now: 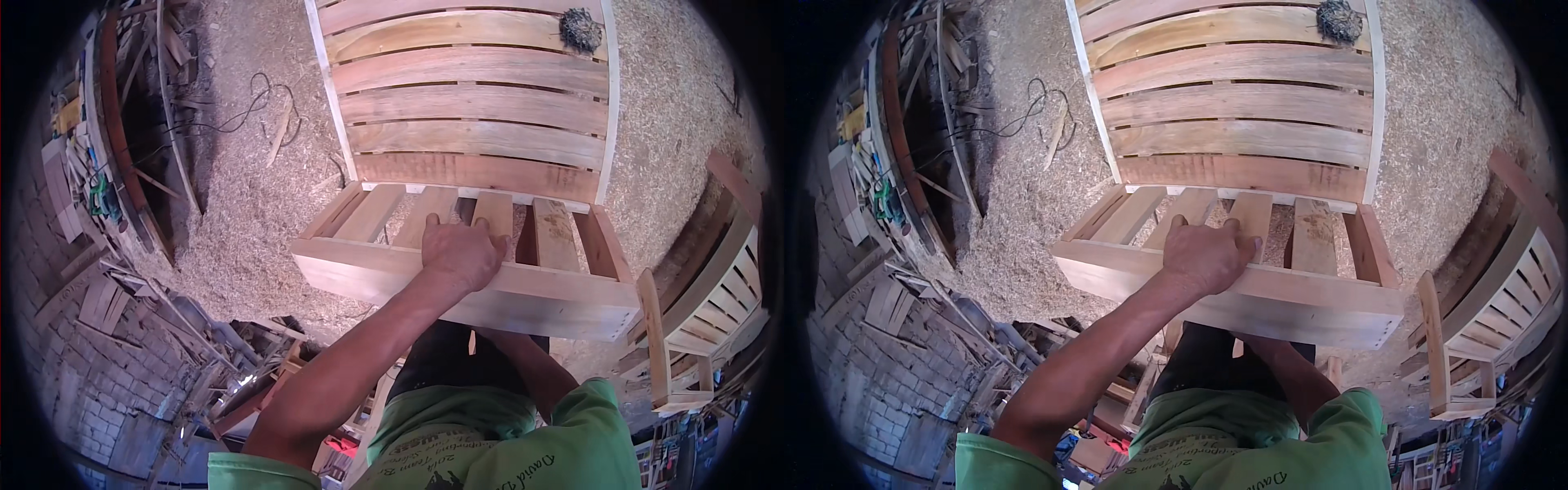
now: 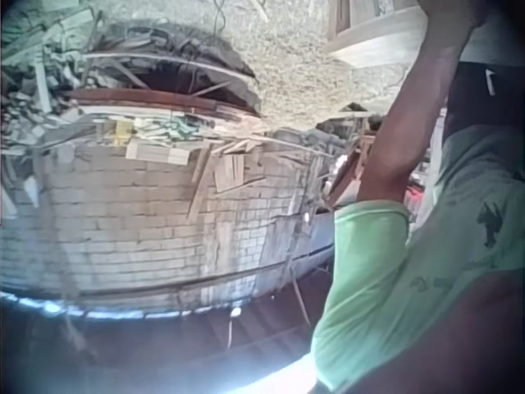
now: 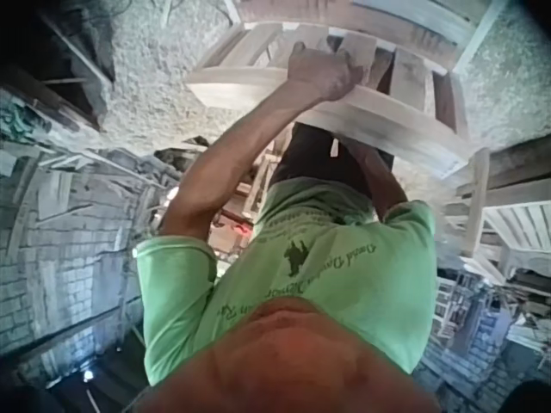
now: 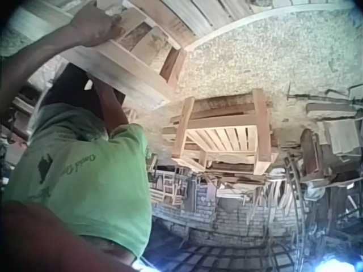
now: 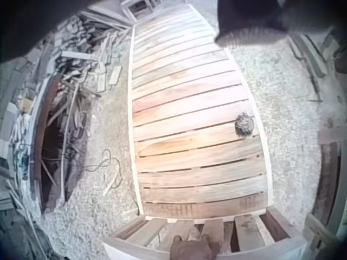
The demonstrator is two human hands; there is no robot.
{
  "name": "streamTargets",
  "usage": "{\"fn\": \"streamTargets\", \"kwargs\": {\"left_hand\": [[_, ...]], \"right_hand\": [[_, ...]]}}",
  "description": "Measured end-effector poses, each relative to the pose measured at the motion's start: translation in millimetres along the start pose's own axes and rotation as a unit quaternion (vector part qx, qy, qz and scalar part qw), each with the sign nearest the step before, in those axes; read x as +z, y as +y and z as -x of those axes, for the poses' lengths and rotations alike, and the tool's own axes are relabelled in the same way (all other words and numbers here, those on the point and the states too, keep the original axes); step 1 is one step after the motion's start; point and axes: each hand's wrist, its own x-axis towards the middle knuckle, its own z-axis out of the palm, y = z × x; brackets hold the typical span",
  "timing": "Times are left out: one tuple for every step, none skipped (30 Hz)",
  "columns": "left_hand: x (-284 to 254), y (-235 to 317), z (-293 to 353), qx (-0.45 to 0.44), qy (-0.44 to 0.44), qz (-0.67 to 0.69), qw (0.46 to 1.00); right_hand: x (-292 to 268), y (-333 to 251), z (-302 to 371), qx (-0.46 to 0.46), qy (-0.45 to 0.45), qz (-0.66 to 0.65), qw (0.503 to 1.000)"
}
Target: The person assembles a wooden slatted frame by positioning slats and securing them with nails. They use a hammer to drive nails into the wood, repeatedly adjusting the slats and striking the nails to fasten the structure.
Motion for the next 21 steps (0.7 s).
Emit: {"fn": "streamTargets", "kwargs": {"left_hand": [[0, -2, 1, -0.001, 0.001, 0.008, 1.0], [1, -3, 1, -0.001, 0.002, 0.017, 1.0], [2, -3, 2, -0.007, -0.001, 0.024, 1.0], [2, -2, 2, -0.014, -0.006, 0.032, 0.999], [1, -1, 2, -0.02, -0.012, 0.039, 0.999], [0, -3, 3, -0.02, -0.002, 0.06, 0.998], [0, -6, 4, -0.015, 0.012, 0.079, 0.997], [-1, -7, 5, -0.011, 0.025, 0.097, 0.995], [-2, -7, 3, -0.006, 0.023, 0.078, 0.997], [-1, -6, 1, -0.003, 0.021, 0.061, 0.998], [0, -7, -2, 0.0, 0.018, 0.044, 0.999], [1, -10, -4, 0.0, 0.025, 0.055, 0.998], [4, -13, -8, 0.001, 0.031, 0.067, 0.997], [6, -15, -10, 0.002, 0.039, 0.079, 0.996], [8, -17, -10, 0.0, 0.055, 0.082, 0.995], [8, -16, -9, 0.001, 0.069, 0.084, 0.994], [9, -16, -8, 0.001, 0.082, 0.085, 0.993], [10, -15, -7, -0.003, 0.085, 0.081, 0.993], [10, -14, -7, -0.007, 0.091, 0.078, 0.993], [9, -13, -7, -0.011, 0.096, 0.074, 0.993], [8, -13, -6, -0.013, 0.103, 0.074, 0.992]], "right_hand": [[2, -1, -3, 0.003, -0.003, 0.007, 1.0], [5, -2, -5, 0.007, -0.005, 0.013, 1.0], [9, -4, -7, 0.012, -0.011, 0.022, 1.0], [13, -6, -8, 0.019, -0.018, 0.028, 0.999], [17, -8, -10, 0.027, -0.028, 0.033, 0.999], [19, -9, -10, 0.034, -0.038, 0.038, 0.998], [20, -6, -10, 0.026, -0.038, 0.044, 0.998], [23, -5, -8, 0.015, -0.038, 0.053, 0.998], [24, -1, -8, -0.018, -0.03, 0.068, 0.997], [20, 1, -6, -0.041, -0.009, 0.054, 0.998], [15, 3, -5, -0.064, 0.012, 0.039, 0.997], [13, 4, -4, -0.087, 0.032, 0.024, 0.995], [10, 0, -1, -0.05, 0.04, -0.034, 0.997], [5, -9, 0, -0.014, 0.048, -0.091, 0.995], [2, -15, -1, 0.023, 0.056, -0.147, 0.987], [7, -14, -2, 0.015, 0.038, -0.07, 0.997], [13, -13, -5, 0.008, 0.019, 0.008, 1.0], [17, -11, -6, 0.0, 0.0, 0.086, 0.996], [14, -11, -7, 0.012, -0.015, 0.059, 0.998], [8, -9, -7, 0.024, -0.03, 0.033, 0.999], [4, -8, -8, 0.036, -0.045, 0.007, 0.998]]}}
